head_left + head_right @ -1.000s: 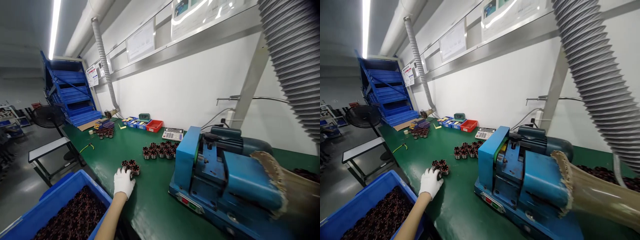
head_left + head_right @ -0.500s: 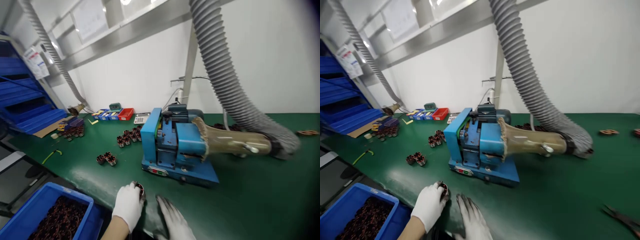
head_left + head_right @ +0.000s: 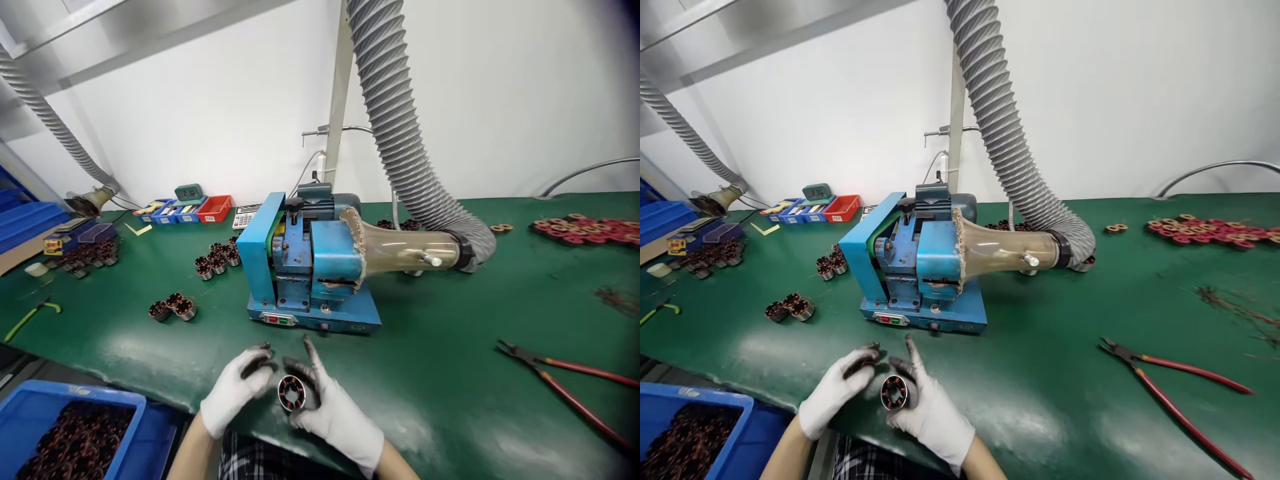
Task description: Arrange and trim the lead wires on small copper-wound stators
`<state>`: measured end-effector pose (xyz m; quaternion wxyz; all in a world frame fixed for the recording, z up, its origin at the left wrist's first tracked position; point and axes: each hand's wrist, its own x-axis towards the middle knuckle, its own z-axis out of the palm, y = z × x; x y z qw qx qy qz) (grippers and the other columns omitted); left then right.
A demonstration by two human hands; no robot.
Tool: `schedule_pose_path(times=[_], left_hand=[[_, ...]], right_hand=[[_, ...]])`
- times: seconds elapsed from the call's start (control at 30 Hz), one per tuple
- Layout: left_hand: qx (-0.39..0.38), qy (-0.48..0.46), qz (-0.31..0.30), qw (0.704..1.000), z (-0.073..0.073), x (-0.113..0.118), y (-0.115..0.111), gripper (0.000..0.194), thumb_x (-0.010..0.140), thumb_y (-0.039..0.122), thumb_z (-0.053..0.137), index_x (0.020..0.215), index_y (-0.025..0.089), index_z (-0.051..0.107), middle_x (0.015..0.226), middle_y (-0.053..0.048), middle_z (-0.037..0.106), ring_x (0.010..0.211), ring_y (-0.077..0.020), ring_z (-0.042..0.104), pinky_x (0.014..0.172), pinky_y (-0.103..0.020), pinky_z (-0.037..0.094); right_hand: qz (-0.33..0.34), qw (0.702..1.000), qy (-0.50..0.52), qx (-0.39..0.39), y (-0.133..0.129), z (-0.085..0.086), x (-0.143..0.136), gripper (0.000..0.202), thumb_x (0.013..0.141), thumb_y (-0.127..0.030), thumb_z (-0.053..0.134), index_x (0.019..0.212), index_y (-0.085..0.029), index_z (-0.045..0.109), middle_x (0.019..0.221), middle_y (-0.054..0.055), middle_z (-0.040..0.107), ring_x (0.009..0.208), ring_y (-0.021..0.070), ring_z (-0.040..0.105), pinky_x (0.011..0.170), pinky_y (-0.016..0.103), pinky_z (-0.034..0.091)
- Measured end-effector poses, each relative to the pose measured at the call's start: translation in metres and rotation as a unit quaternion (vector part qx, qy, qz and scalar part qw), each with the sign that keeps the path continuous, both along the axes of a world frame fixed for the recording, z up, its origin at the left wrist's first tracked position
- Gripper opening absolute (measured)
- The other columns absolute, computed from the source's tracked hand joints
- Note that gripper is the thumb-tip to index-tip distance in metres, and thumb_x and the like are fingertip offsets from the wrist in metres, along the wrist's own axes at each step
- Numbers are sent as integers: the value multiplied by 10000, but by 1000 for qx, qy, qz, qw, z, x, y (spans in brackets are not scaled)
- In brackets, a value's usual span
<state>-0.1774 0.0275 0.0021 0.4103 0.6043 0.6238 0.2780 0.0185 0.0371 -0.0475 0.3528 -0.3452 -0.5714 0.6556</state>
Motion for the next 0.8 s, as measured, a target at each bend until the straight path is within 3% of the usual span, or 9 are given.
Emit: schedule_pose_path(times=[0.1,0.17,0.23,0.3,0.47,0.57,0.67,0.73,0.8], left_hand=[[-7,43,-57,997,-12,-1,-11,844,535,196,610,1329,115,334,1397,-131,369,1274,-273,342,1085,-403,248],[12,102,-75,992,-21,9,-15,956,455,192,659,1341,115,308,1428,-144,306,1304,-305,274,1105,-442,193],[38,99,-54,993,-30,23,-17,961,469,207,672,1349,134,291,1386,-135,375,1268,-285,343,1089,-425,254],[52,60,-14,997,-38,38,-16,921,534,203,645,1365,149,253,1261,-107,511,1154,-231,480,1022,-364,373],[98,91,65,989,-46,53,-15,724,519,216,669,1203,140,447,1146,-105,571,1078,-251,520,978,-389,410],[122,125,68,982,-47,55,-17,671,508,263,697,1131,145,476,1118,-112,568,1062,-271,516,963,-426,410],[142,138,69,978,-50,55,-20,797,502,298,706,1218,145,388,1092,-111,558,1041,-277,519,941,-446,419],[157,129,57,977,-51,54,-21,930,488,269,697,1302,145,263,1106,-111,548,1046,-272,518,942,-443,420],[149,89,24,985,-51,51,-20,1023,487,227,683,1346,141,134,1157,-118,531,1069,-253,517,957,-416,418]], right_hand=[[-144,988,30,-50,7,-10,6,1166,550,-195,706,1402,-241,-90,1293,141,453,1023,232,541,843,379,440],[-165,981,28,-100,10,-10,5,937,614,-303,683,1387,-144,177,1119,158,572,876,235,593,782,392,463],[-115,986,34,-113,11,-4,-1,594,643,-347,681,1159,-101,521,963,137,643,842,241,606,804,392,460],[-123,985,61,-107,9,1,-10,343,639,-359,699,887,-126,657,876,107,677,844,245,611,820,377,460],[-261,928,180,-196,10,19,-16,310,516,-347,806,729,-151,696,687,47,682,614,162,594,601,273,497],[-302,880,293,-221,23,39,8,323,461,-289,850,711,-166,685,600,-3,637,509,88,525,450,171,430],[-404,823,355,-183,33,53,37,363,434,-282,865,735,-208,676,665,-39,640,574,65,543,508,132,454],[-424,846,290,-141,29,50,45,328,503,-334,833,772,-230,676,703,-39,649,589,77,555,533,155,471],[-319,932,140,-101,17,40,40,293,589,-315,780,849,-226,681,736,-10,661,616,120,579,560,208,487]])
